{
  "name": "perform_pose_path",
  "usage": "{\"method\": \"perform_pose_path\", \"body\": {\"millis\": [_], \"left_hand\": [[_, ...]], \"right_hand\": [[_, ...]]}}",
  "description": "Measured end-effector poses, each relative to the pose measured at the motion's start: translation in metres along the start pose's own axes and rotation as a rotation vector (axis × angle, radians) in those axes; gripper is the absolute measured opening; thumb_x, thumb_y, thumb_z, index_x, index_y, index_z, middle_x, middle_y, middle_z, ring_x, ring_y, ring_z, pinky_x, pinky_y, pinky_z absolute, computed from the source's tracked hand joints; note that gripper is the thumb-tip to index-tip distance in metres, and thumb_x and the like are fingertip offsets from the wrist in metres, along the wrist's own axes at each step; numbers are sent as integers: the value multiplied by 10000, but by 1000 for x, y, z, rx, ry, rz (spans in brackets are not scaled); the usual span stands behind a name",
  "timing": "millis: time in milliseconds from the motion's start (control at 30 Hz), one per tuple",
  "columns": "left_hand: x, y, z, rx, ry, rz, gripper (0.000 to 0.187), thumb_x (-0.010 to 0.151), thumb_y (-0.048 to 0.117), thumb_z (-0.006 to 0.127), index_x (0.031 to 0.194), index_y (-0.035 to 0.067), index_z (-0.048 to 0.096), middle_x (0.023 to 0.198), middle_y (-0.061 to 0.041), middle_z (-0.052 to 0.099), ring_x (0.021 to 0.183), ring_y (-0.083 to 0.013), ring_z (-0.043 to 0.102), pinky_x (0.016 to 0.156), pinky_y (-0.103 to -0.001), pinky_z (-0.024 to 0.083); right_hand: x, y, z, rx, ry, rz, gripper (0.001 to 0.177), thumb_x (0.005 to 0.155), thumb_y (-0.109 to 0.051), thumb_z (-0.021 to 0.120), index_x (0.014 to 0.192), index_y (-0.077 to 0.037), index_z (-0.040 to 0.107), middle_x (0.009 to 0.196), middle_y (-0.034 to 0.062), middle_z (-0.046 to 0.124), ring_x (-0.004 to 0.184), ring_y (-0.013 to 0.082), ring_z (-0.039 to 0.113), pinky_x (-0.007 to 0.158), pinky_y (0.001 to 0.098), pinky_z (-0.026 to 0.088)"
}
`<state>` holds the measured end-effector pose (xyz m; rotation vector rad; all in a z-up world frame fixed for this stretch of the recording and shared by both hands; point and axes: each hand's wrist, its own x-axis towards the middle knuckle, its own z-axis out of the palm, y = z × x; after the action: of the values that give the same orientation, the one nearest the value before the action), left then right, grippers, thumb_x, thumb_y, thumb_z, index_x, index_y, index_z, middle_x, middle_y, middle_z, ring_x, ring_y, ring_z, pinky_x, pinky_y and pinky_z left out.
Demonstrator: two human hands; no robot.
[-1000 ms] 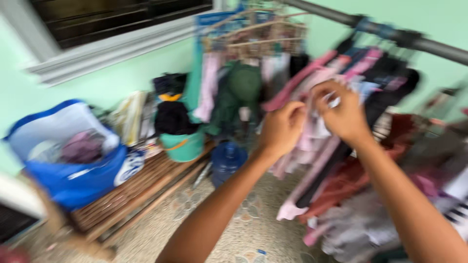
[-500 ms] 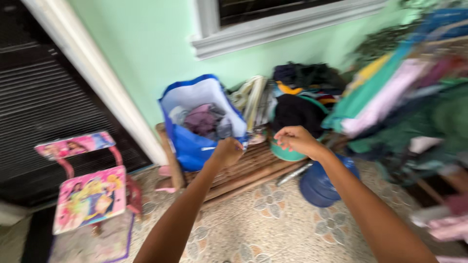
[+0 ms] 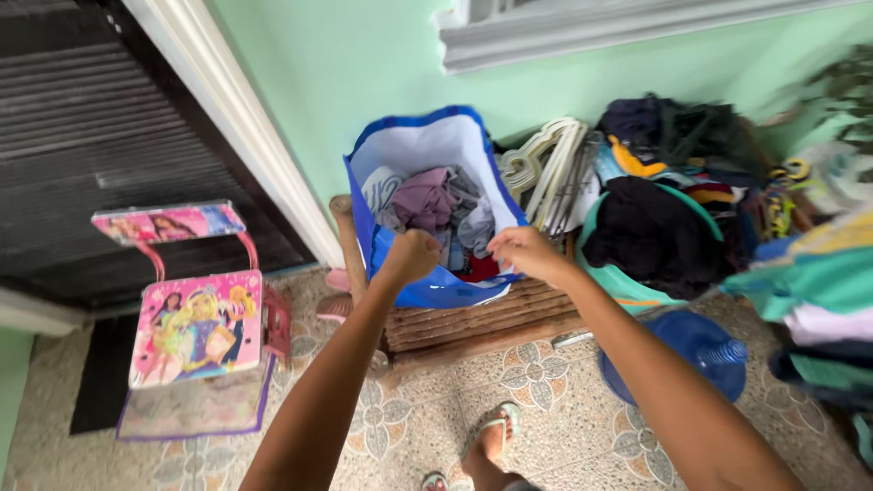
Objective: The person takes various items of clothing from a blue laundry bag, places them onto hangers, and hangs them onto a metal drying rack.
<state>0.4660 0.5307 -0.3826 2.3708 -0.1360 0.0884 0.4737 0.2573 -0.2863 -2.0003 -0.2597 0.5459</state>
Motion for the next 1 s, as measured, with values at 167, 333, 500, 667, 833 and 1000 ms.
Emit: {"method": "perform_pose_path", "body": {"millis": [167, 333, 500, 667, 833, 1000], "left_hand": [[46, -35, -14, -47, 194, 27, 259, 748, 139, 665, 971, 77, 781, 951, -208, 746, 907, -384, 734, 846, -452, 572], [71, -52, -46, -41, 220, -141, 199, 820, 90, 638, 962, 88, 777, 943, -178, 762, 919, -353, 740, 836, -431, 575], [143, -138, 0, 55, 51, -92, 218, 794, 99, 603, 936, 88, 769, 910, -174, 759, 897, -355, 741, 817, -426, 586], [220, -236, 132, 520, -310, 243, 194, 800, 253, 669, 813, 97, 783, 901, -173, 739, 885, -395, 706, 785, -510, 556], [212, -264, 225, 341, -365, 89, 180, 868, 117, 591, 956, 55, 735, 996, -219, 708, 954, -395, 706, 822, -498, 573], [231, -202, 179, 61, 162, 27, 252, 873, 42, 639, 1119, 37, 694, 1085, -228, 688, 1062, -440, 629, 914, -541, 473]], "right_hand": [[66, 38, -23, 28, 60, 7, 185, 941, -134, 630, 1052, -38, 743, 924, 66, 738, 731, 136, 669, 612, 284, 520], [102, 87, -19, 33, 192, 117, 182, 929, -101, 626, 1045, -31, 747, 920, 57, 746, 724, 136, 676, 624, 289, 534], [136, 142, 12, 215, 234, 135, 197, 931, -78, 597, 1059, -11, 730, 905, 60, 742, 732, 124, 686, 661, 279, 562], [157, 166, 53, 392, 303, 330, 252, 932, -46, 536, 1089, 10, 725, 967, 131, 720, 792, 170, 701, 722, 306, 582], [172, 187, 95, 497, 351, 490, 310, 892, 4, 506, 1119, -2, 717, 1065, 115, 730, 882, 177, 728, 773, 308, 599], [172, 190, 117, 510, 429, 595, 231, 935, -43, 574, 1100, -13, 733, 1017, 114, 755, 841, 189, 731, 762, 312, 587]]}}
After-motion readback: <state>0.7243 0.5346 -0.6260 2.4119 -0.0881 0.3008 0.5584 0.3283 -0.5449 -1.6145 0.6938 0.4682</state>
